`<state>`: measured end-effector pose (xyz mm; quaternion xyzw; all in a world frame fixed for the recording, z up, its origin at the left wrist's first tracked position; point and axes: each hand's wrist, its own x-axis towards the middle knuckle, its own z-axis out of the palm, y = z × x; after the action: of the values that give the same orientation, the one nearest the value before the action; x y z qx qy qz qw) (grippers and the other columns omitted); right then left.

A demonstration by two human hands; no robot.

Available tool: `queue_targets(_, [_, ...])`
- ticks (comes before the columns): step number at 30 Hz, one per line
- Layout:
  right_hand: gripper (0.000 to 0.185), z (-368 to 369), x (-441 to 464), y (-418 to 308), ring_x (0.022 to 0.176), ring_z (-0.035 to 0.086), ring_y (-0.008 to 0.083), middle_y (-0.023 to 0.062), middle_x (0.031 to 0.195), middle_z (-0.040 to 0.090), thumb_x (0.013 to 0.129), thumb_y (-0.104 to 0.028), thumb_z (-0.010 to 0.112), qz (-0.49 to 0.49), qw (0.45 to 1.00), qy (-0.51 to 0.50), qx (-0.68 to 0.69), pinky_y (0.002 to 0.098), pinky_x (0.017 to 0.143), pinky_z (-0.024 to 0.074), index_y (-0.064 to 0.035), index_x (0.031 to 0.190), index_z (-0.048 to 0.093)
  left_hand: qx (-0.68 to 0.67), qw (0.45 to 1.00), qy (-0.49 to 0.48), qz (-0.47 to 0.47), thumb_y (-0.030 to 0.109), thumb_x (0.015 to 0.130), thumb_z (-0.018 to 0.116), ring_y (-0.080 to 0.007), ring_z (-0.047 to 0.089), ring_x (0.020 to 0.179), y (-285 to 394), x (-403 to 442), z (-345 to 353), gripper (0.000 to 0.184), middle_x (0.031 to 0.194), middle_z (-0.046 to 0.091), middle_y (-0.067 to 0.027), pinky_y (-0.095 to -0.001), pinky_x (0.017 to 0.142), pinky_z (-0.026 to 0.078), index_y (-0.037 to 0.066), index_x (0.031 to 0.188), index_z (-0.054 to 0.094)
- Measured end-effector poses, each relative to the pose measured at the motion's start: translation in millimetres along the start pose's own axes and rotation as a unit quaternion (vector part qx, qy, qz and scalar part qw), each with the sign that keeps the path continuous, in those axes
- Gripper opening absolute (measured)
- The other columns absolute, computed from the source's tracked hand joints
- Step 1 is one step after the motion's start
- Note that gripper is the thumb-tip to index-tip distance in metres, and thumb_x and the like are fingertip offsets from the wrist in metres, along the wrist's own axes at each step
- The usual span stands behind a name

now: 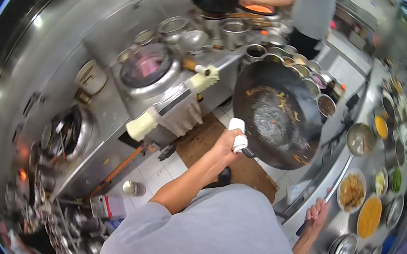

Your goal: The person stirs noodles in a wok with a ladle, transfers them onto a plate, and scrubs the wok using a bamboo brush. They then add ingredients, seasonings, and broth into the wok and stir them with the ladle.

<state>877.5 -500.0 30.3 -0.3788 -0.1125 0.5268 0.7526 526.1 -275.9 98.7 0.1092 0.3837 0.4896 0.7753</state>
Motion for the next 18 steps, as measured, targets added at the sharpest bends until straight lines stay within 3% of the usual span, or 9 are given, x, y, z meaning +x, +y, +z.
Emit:
queue_targets(5, [0.047,30.8,34.1,70.7,0.041,0.036,0.0056,-0.0017,0.071,0.040,0.103,-0.017,0.048,0.097,0.994,-0.055,-0.018,0.0247,0.033,0.0381,-0.0165,0.148,0.033,-0.087,0.986,0.078,0.120,0.006,0.083,0.058,-0.0162,0.053,0.048,72.8,-11.0,-99.2,0.010,0.064,0.052,-0.0014,-0.0308,0.039,0.038,0.010,0.087,0.050])
queue_targets(8, [0.043,76.0,47.0,114.6,0.042,0.037,0.0062,-0.0023,0.070,0.040,0.101,-0.016,0.051,0.178,0.979,-0.029,-0.099,0.0260,0.035,0.0376,-0.0180,0.142,0.039,-0.162,0.963,0.143,0.162,0.010,0.086,0.054,-0.0159,0.051,0.049,138.7,-6.4,-139.4,0.005,0.063,0.053,0.0001,-0.0305,0.041,0.032,0.014,0.086,0.051])
queue_targets(15, [0.040,185.1,84.9,229.6,0.042,0.038,0.0082,-0.0015,0.069,0.041,0.098,-0.013,0.052,0.285,0.933,-0.113,-0.190,0.0291,0.035,0.0396,-0.0181,0.136,0.041,-0.221,0.937,0.154,0.221,0.014,0.089,0.052,-0.0159,0.048,0.049,291.5,35.7,-270.1,0.010,0.060,0.051,0.0003,-0.0297,0.040,0.032,0.016,0.080,0.051])
queue_targets(18, [0.041,249.9,103.9,263.0,0.040,0.038,0.0092,-0.0008,0.067,0.040,0.098,-0.012,0.052,0.271,0.929,-0.145,-0.209,0.0302,0.035,0.0400,-0.0164,0.135,0.037,-0.199,0.940,0.152,0.231,0.016,0.088,0.053,-0.0165,0.047,0.050,352.7,85.4,-337.4,0.004,0.065,0.052,-0.0011,-0.0294,0.040,0.030,0.017,0.085,0.051])
